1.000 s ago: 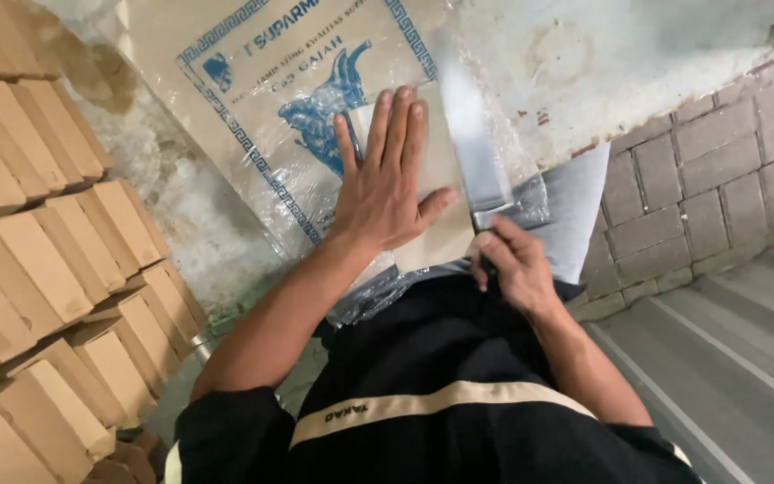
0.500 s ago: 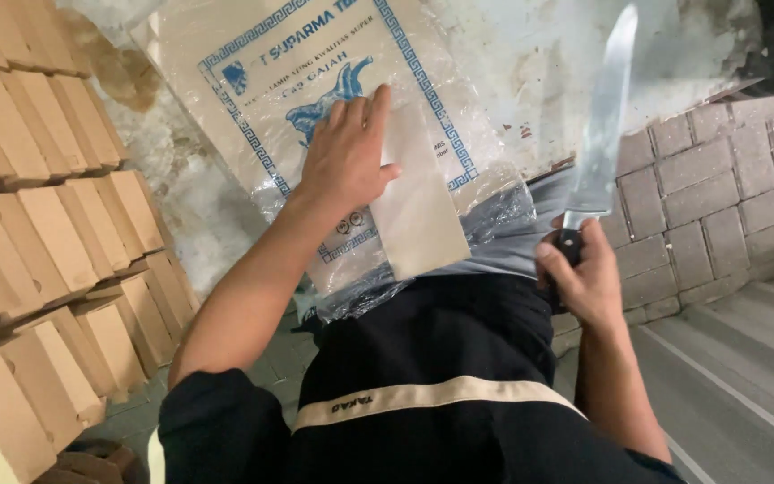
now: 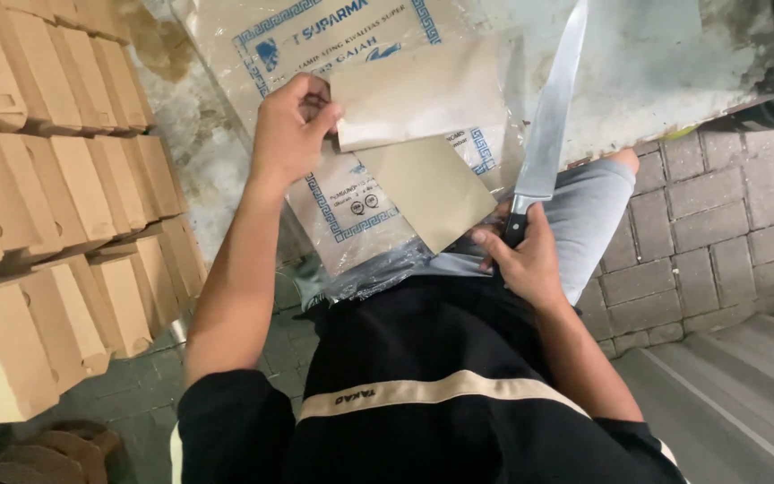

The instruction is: The person cuts rectangular sheets from a plastic-wrapped stack using a knife, then places each sheet into a small cardboard box. The filled boxes are stacked on a pile to the left.

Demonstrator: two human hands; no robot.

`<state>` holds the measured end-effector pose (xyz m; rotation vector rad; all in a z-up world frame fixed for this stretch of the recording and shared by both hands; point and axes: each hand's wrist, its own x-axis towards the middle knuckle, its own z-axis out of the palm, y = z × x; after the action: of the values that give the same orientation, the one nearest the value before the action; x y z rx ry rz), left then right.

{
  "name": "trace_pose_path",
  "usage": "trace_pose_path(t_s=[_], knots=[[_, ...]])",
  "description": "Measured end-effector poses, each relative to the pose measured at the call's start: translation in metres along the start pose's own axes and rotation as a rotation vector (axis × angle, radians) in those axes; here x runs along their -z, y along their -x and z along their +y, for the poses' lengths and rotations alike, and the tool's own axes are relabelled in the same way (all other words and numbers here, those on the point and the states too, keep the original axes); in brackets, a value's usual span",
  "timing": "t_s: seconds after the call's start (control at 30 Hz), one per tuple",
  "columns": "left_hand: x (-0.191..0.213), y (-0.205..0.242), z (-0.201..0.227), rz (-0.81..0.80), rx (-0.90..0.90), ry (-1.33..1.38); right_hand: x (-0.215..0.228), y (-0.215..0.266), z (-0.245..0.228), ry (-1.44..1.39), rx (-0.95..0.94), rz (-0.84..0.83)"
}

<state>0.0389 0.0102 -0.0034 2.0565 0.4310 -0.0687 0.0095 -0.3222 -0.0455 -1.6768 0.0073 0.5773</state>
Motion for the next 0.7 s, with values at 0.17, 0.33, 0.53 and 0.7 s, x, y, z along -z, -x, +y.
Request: trace_pose_path(t_s=[0.17, 0.33, 0.53, 0.7], knots=[[0.015, 0.025, -0.025, 0.267, 0.085, 0.301, -0.006, -0.018, -0.033, 0.136, -0.080, 0.117], [0.019, 0.045, -0.098, 0.396, 0.033, 0.476, 0.012, -0.029, -0.044, 0.074, 0.082, 0.156], [0.017, 0.071, -0.093, 0.262, 0.020, 0.142, 0.088, -0.055, -0.083, 0.521, 0.494, 0.383], [0.001, 0.058, -0.122, 0.488, -0.104, -0.126, 0.125, -0.099, -0.104, 1.089, 0.480, 0.573]])
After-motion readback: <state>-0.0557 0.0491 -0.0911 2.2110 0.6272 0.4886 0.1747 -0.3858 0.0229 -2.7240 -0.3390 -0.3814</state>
